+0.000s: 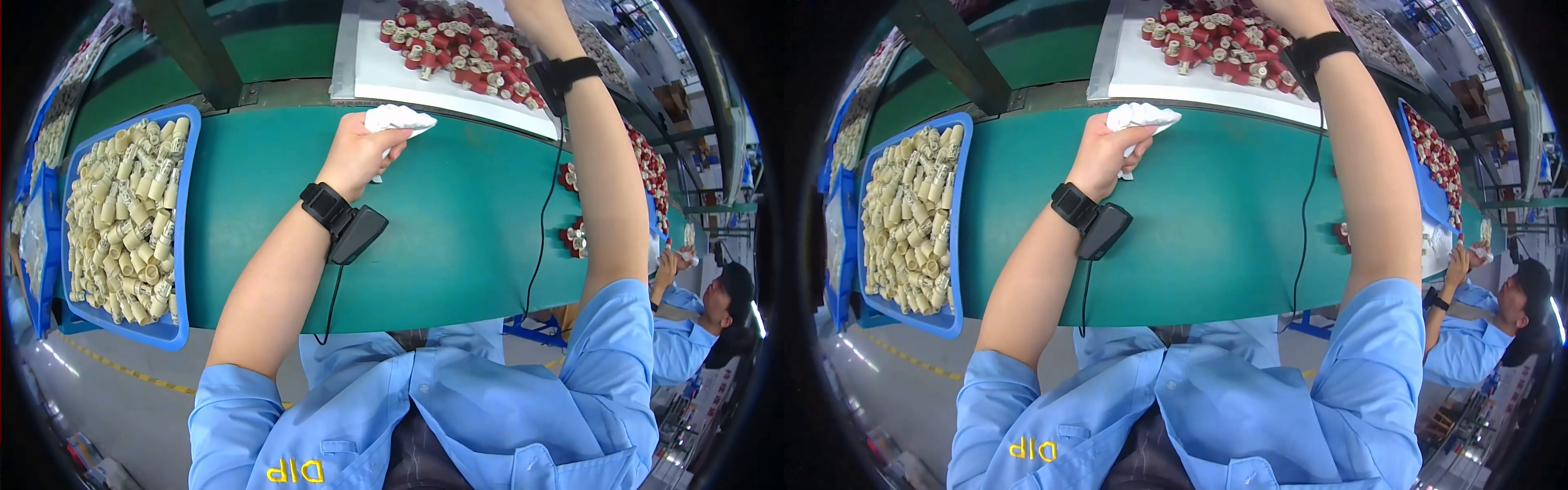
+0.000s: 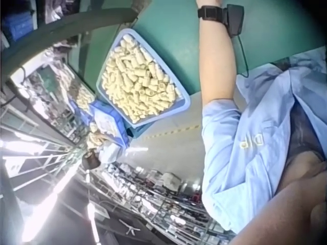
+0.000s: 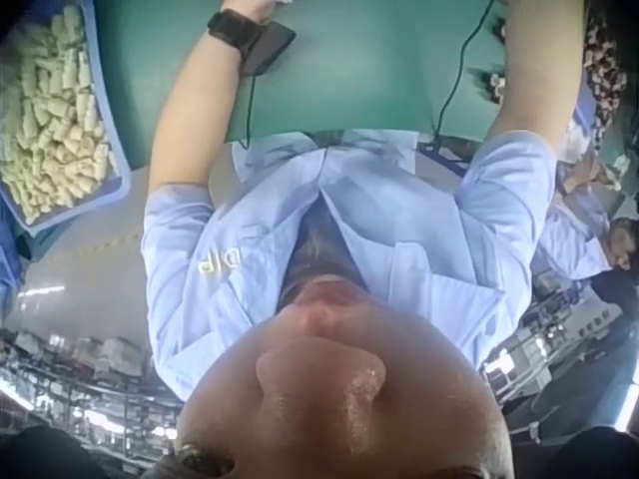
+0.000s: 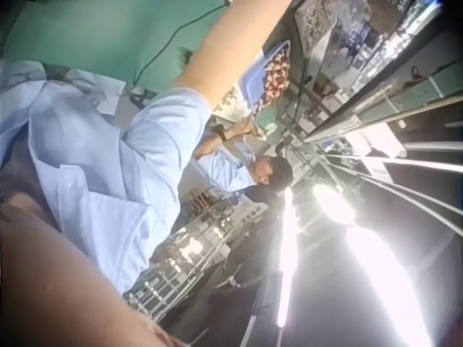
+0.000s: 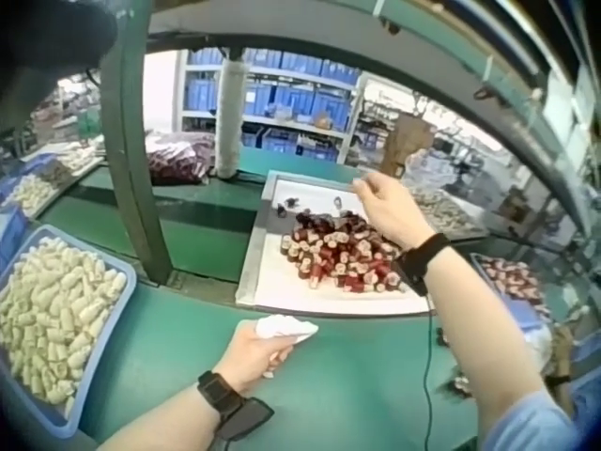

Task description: The person wipes red and white components with a cloth, arranges them on the table, and then gathers them to place into a tray. They then pick up more components from a different tray to continue wiping and arranging them.

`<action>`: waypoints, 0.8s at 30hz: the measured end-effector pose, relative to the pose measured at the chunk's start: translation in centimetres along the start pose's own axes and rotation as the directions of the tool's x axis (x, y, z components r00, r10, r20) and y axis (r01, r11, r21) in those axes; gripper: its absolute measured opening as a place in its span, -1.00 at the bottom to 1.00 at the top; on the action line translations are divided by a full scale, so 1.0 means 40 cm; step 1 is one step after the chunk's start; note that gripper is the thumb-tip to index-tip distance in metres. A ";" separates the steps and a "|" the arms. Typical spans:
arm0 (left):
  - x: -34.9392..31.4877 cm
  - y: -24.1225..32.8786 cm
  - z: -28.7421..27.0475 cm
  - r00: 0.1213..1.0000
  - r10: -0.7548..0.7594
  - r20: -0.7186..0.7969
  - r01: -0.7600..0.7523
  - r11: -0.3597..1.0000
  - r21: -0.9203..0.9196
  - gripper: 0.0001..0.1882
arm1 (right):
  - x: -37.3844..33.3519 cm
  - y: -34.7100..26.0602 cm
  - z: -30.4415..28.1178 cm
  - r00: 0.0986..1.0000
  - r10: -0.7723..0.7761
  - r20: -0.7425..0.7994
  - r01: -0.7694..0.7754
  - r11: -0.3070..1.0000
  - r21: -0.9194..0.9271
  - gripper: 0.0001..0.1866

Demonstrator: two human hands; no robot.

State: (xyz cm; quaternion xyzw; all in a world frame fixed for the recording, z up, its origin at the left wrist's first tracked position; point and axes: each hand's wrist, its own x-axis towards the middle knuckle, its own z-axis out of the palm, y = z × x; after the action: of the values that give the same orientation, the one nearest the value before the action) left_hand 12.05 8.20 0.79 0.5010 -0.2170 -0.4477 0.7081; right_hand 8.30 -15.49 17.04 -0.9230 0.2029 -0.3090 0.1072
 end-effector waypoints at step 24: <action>0.002 -0.030 -0.002 0.995 0.092 0.040 -0.097 0.984 0.151 -0.89 | -0.888 0.096 -0.295 0.973 0.229 0.028 -0.231 0.960 0.159 -0.85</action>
State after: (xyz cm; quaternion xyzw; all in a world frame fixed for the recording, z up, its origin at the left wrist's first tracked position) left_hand 11.65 8.05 -0.33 0.5354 -0.2858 -0.4040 0.6844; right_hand -25.94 -4.14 6.35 -0.8829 0.2825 -0.3054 0.2178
